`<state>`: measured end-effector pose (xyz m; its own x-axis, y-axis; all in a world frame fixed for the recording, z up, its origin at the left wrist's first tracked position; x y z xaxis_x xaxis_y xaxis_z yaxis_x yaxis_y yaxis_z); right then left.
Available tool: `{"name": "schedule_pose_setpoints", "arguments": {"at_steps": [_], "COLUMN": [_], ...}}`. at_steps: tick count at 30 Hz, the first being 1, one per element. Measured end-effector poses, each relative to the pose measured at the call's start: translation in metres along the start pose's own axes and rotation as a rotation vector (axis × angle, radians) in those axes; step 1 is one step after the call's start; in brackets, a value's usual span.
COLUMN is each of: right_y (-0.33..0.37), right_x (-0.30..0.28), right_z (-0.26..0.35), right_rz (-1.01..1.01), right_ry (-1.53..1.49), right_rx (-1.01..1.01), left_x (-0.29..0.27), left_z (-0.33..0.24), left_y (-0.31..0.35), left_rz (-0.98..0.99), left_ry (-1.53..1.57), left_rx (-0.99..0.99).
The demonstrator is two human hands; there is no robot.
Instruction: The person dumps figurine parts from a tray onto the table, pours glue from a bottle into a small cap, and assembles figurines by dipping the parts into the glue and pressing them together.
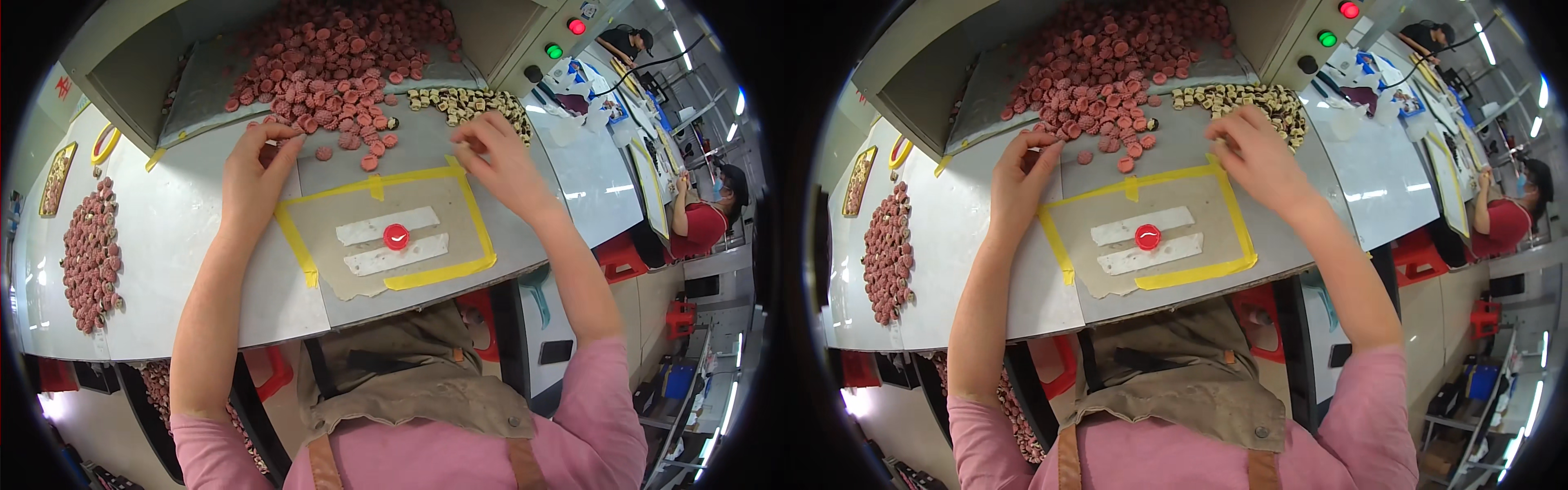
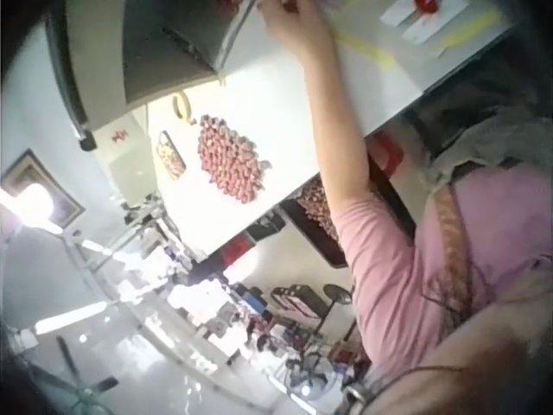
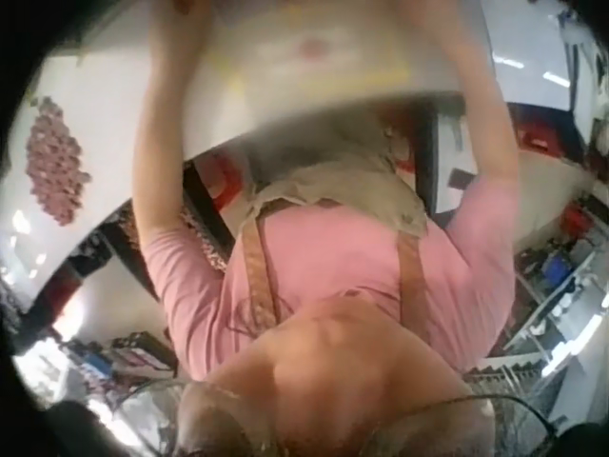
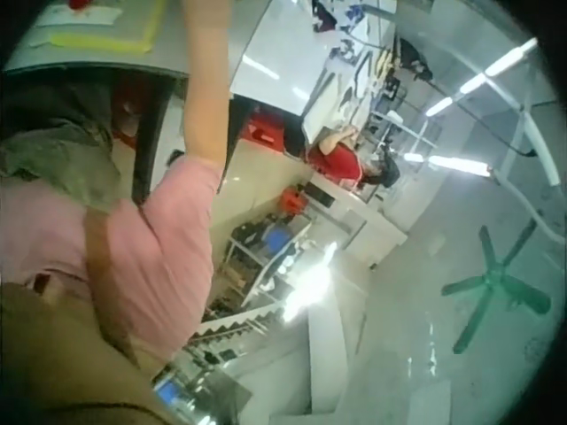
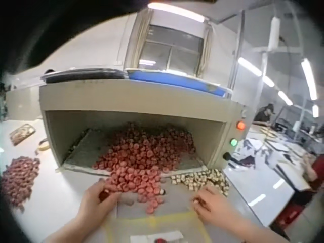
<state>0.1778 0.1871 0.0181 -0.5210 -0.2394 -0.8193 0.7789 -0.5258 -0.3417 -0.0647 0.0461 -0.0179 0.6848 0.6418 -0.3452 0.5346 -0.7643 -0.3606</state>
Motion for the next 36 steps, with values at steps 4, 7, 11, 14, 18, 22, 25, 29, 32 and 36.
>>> {"name": "schedule_pose_setpoints", "arguments": {"at_steps": [4,7,11,14,18,22,25,29,32,36], "right_y": [0.044,0.055,0.044,0.040,0.050,0.048,0.043,0.035,0.029,0.034], "right_x": [-0.018,-0.011,-0.019,-0.018,-0.022,-0.019,-0.013,0.008,0.026,0.056], "right_z": [0.003,-0.002,0.004,-0.002,0.007,0.011,0.007,0.053,0.086,0.094], "right_rz": [0.056,0.059,0.025,0.110,0.131,0.204,0.240,0.244,0.233,0.229], "right_ry": [0.055,0.155,0.089,-0.090,0.003,0.053,0.010,-0.137,-0.225,-0.112], "right_rx": [0.036,-0.020,-0.057,0.119,0.039,0.062,0.114,0.098,-0.084,-0.224], "left_x": [0.002,-0.005,-0.020,-0.024,-0.005,0.016,0.036,0.049,0.061,0.065], "left_z": [-0.006,-0.012,-0.039,-0.046,-0.045,-0.049,-0.047,-0.040,-0.043,-0.040], "left_y": [-0.004,-0.003,0.017,0.045,0.093,0.115,0.122,0.128,0.123,0.125], "left_rz": [0.012,-0.036,-0.082,0.010,0.041,0.063,0.067,0.043,0.057,0.063], "left_ry": [-0.031,0.015,0.161,0.236,0.451,0.707,0.878,0.824,0.870,0.870], "left_rx": [0.031,-0.005,-0.136,-0.138,-0.257,-0.407,-0.460,-0.428,-0.375,-0.333]}}
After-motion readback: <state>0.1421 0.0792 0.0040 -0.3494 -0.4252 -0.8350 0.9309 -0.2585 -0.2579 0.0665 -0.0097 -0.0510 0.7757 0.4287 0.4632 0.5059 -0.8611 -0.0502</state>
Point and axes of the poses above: each hand's wrist, its own y-axis away from the middle knuckle, its own x-axis out of the palm, z = x × y, the point moved 10 cm from there along -y, towards the middle knuckle, and after that the axes turned 3 degrees about x, right-handed, at the moved point
